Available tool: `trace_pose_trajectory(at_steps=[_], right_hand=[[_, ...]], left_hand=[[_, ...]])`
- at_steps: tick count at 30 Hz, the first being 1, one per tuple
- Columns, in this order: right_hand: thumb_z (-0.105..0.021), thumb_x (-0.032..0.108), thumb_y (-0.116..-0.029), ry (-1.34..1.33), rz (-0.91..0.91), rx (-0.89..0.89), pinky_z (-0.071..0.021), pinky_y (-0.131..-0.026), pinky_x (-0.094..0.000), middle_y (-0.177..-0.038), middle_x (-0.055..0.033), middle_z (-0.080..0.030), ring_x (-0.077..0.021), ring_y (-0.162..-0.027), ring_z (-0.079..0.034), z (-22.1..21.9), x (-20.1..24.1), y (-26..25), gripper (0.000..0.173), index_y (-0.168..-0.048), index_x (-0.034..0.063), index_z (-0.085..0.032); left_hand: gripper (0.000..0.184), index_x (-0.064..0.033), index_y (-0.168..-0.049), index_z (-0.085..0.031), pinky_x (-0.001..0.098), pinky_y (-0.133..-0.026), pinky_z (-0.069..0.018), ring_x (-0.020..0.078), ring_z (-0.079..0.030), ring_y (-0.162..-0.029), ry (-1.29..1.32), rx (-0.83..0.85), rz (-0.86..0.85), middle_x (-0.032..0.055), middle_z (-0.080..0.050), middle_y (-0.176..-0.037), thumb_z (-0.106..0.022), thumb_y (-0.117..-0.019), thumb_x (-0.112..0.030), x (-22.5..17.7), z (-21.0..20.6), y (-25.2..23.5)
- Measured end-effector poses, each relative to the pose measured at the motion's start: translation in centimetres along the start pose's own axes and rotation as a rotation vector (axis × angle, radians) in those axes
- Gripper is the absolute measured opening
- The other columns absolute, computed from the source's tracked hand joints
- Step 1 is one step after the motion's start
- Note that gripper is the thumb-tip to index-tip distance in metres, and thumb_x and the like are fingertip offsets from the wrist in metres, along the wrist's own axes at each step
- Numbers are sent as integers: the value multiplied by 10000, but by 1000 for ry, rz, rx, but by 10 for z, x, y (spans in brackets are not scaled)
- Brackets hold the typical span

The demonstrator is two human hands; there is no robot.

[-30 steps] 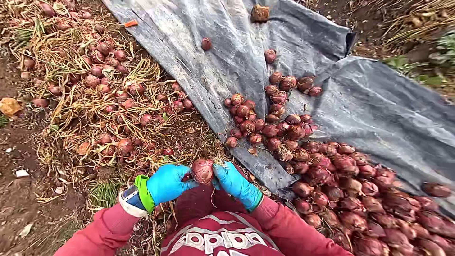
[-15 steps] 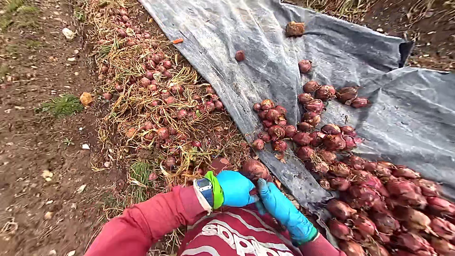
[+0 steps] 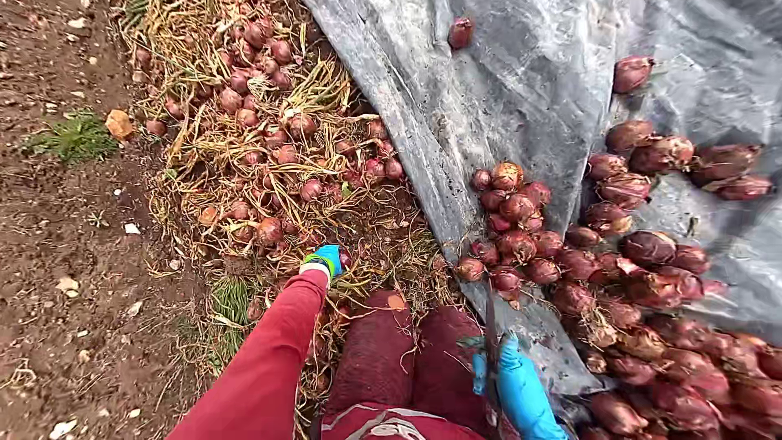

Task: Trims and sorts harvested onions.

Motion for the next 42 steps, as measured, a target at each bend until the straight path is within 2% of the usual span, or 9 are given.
trace_pose_trajectory(at_steps=[4, 9, 13, 18, 22, 28, 35, 39, 42], right_hand=[[5, 634, -1039, -32, -135, 63, -540, -423, -397, -589, -109, -599, -228, -435, -579, -32, 9, -46, 887, -1030, 18, -633], [-145, 663, -1041, 7, -116, 456, -554, -485, -385, -625, -87, -597, -208, -483, -584, -110, 18, -70, 826, -1118, 33, -674], [-343, 886, -872, 79, 190, 472, -554, -481, -328, -601, -46, -621, -165, -488, -612, -136, 74, -37, 854, -815, 88, -642], [-223, 744, -1001, 349, 204, 481, -485, -458, -359, -553, -48, -551, -167, -448, -530, -115, 58, -2, 820, -817, 99, -695], [-173, 751, -998, 229, 214, 441, -522, -443, -370, -562, -67, -561, -189, -435, -548, -86, 23, 34, 852, -978, 80, -698], [-191, 997, -758, 368, 221, 393, -532, -435, -370, -597, -57, -594, -203, -467, -589, -35, 5, 67, 981, -805, 114, -616], [-223, 1006, -742, 402, 185, 602, -513, -417, -362, -590, -43, -589, -184, -442, -564, -30, -16, 81, 976, -888, 138, -645], [-286, 967, -781, 169, 395, 423, -556, -459, -392, -689, -54, -645, -186, -513, -614, -35, 10, 89, 946, -1089, 146, -643], [-210, 919, -853, 19, 437, 269, -521, -383, -363, -559, -35, -576, -175, -408, -557, -18, 14, 73, 923, -970, 116, -652]], left_hand=[[714, -102, -1202, -716, 651, -960, -539, 355, -698, -1104, 139, 57, -45, 162, -736, -1135, -815, -760, -654, 10, 22, 19], [634, -107, -1069, -731, 551, -858, -580, 251, -722, -892, 395, -81, -310, 88, -740, -904, -766, -815, -687, -46, 92, 145], [591, -116, -961, -735, 460, -739, -586, 171, -686, -751, 366, 70, -534, 31, -700, -792, -642, -911, -698, -86, 85, 222], [731, -185, -1010, -753, 554, -823, -578, 238, -713, -888, 77, -9, -310, 47, -735, -891, -614, -786, -868, -72, 80, 255], [526, -174, -1056, -752, 577, -839, -577, 260, -725, -914, 226, -286, -323, 61, -751, -934, -701, -880, -666, -86, 73, 297], [404, -110, -1162, -714, 610, -835, -560, 319, -708, -1002, -52, -32, -816, 119, -734, -1034, -518, -1068, -450, -170, 0, 367], [425, -77, -1212, -708, 562, -895, -561, 287, -711, -1001, 223, -55, -829, 131, -739, -1030, -555, -1062, -445, -173, 18, 371], [429, -94, -1168, -711, 610, -872, -551, 317, -704, -1022, -28, 81, -960, 132, -734, -1041, -527, -1065, -467, -179, -18, 380], [428, -113, -1226, -723, 578, -932, -550, 285, -706, -1066, 171, -87, -786, 118, -742, -1112, -508, -1083, -454, -149, 15, 341]])
Point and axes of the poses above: each hand's wrist, its own y-axis away from the middle knuckle, its own z-axis out of the back of the hand, x = y × z, the point moved 6 cm from there along -y, towards the middle knuckle
